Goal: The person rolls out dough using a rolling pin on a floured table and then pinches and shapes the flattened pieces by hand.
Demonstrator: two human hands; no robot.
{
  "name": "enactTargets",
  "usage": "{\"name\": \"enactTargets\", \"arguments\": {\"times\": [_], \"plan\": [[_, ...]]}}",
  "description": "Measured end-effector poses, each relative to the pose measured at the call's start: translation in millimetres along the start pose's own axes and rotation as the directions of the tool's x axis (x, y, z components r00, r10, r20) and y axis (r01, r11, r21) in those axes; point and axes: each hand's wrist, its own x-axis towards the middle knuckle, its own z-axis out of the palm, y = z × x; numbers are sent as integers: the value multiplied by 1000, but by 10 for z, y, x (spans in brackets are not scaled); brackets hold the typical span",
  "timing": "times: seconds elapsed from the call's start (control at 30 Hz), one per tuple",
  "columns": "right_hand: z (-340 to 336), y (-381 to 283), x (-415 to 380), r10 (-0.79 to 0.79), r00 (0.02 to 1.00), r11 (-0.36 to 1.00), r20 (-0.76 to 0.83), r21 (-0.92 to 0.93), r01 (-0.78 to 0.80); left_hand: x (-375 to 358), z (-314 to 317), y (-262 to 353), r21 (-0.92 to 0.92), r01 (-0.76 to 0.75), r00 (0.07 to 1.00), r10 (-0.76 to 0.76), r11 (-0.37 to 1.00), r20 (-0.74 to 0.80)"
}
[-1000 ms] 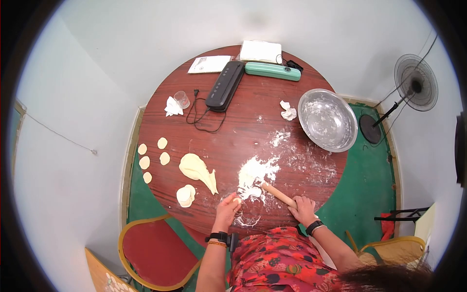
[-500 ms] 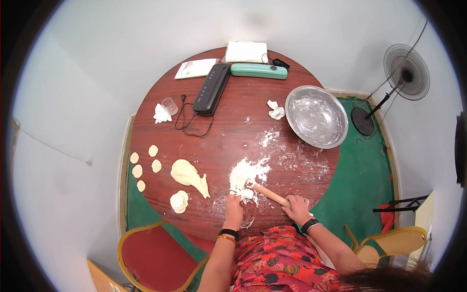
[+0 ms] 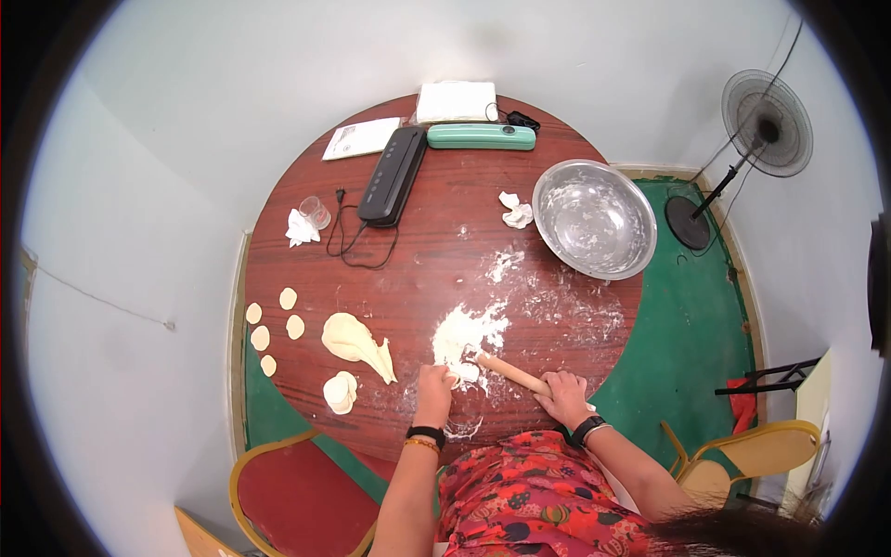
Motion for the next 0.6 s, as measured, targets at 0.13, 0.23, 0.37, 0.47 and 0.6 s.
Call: {"name": "enactTargets", "arguments": {"times": [0.13, 0.23, 0.37, 0.47, 0.6], "plan": [[10, 2, -2, 0, 1000, 1000, 1, -3, 0, -160, 22, -39, 6, 22, 999, -22, 1000, -28], [1, 8, -2, -6, 1000, 1000, 4, 2, 6, -193, 1, 25, -102, 205, 973, -214, 973, -86], [-11, 1, 1, -6, 1000, 1000, 11, 6, 6, -272, -66, 86, -18, 33, 997, -34, 999, -70], [-11, 8, 14, -9, 1000, 1000, 11, 11, 9, -339, 1, 31, -8, -16, 991, 14, 1000, -135], [-10, -5, 5, 5, 1000, 1000, 18, 1, -5, -264, -22, 83, -70, -19, 956, -3, 997, -292]]}}
